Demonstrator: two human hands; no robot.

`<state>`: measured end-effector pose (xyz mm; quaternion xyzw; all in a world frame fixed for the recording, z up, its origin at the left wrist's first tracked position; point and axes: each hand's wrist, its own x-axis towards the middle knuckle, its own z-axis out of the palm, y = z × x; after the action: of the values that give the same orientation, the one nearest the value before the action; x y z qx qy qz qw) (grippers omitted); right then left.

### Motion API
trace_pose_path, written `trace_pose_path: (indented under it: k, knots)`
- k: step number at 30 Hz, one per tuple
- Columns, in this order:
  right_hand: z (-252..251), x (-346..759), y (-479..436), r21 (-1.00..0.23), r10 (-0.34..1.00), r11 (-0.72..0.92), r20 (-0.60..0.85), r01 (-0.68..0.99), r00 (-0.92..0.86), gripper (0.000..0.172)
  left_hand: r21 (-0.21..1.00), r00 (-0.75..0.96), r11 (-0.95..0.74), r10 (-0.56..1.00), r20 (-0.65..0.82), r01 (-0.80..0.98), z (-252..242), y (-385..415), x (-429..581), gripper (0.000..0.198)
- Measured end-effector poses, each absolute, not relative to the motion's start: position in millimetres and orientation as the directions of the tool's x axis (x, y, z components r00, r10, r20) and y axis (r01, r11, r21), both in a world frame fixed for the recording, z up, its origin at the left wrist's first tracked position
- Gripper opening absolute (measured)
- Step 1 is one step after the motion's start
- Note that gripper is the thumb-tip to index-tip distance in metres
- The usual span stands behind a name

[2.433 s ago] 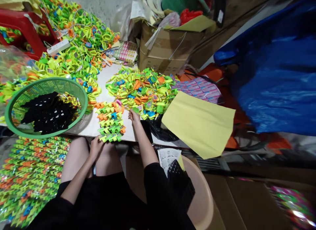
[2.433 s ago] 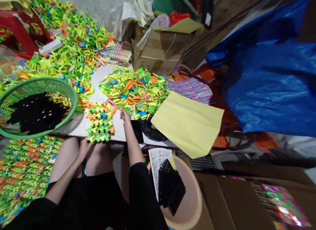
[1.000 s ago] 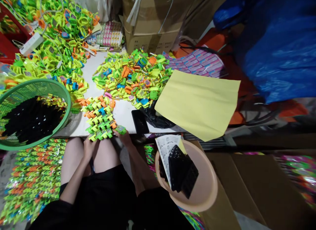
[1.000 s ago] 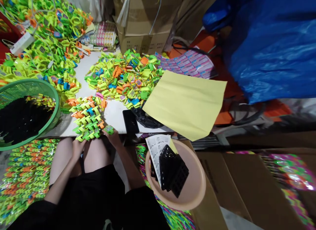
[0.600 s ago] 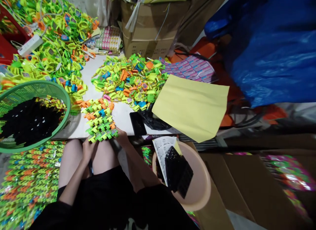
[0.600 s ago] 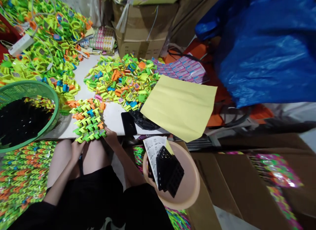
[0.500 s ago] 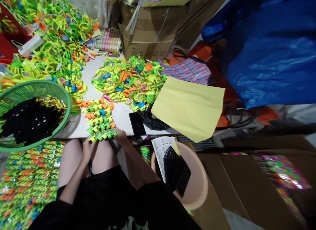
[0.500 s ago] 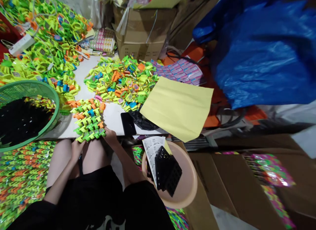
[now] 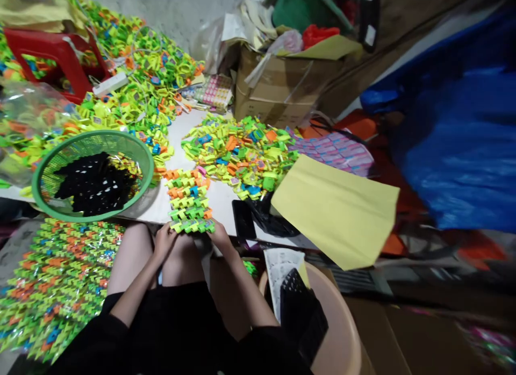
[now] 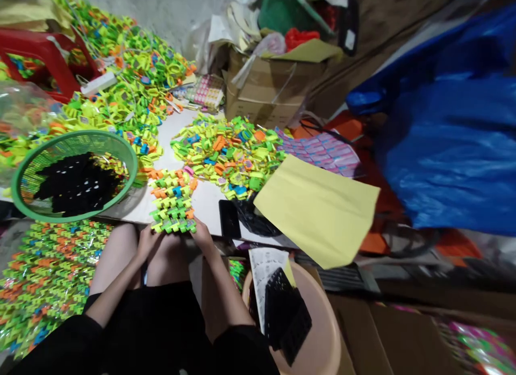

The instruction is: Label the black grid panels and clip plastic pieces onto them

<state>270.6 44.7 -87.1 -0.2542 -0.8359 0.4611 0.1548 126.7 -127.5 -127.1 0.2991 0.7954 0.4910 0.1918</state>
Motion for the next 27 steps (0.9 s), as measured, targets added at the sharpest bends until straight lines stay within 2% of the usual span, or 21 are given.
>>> trace_pose_path:
  k: [5, 9, 14, 19, 21, 27]
  knots:
    - [-93, 272, 55, -0.778, 0.521, 0.534, -0.003, 0.329, -0.853, 0.026, 0.914, -0.760, 0.344, 0.646, -0.065, 0.215, -128, -128, 133, 0.021]
    - [-106, 273, 64, -0.740, 0.481, 0.600, 0.030, 0.304, -0.876, 0.026, 0.912, -0.747, 0.348, 0.661, -0.074, 0.217, -126, -129, 134, 0.021]
    - [-115, 263, 59, -0.656, 0.517, 0.657, 0.034, 0.371, -0.855, 0.025, 0.910, -0.737, 0.338, 0.674, -0.057, 0.240, -126, -135, 123, 0.016]
    - [-110, 236, 42, -0.652, 0.517, 0.666, 0.053, 0.363, -0.854, 0.034, 0.956, -0.831, 0.225, 0.556, 0.031, 0.186, -124, -152, 107, 0.026]
    - [-106, 222, 39, -0.657, 0.521, 0.664, 0.064, 0.357, -0.851, 0.033, 0.966, -0.867, 0.174, 0.493, 0.081, 0.189, -121, -164, 101, 0.031]
    - [-91, 169, 44, -0.646, 0.514, 0.673, 0.058, 0.361, -0.856, 0.026, 0.967, -0.903, 0.202, 0.425, 0.059, 0.158, -133, -205, 94, 0.035]
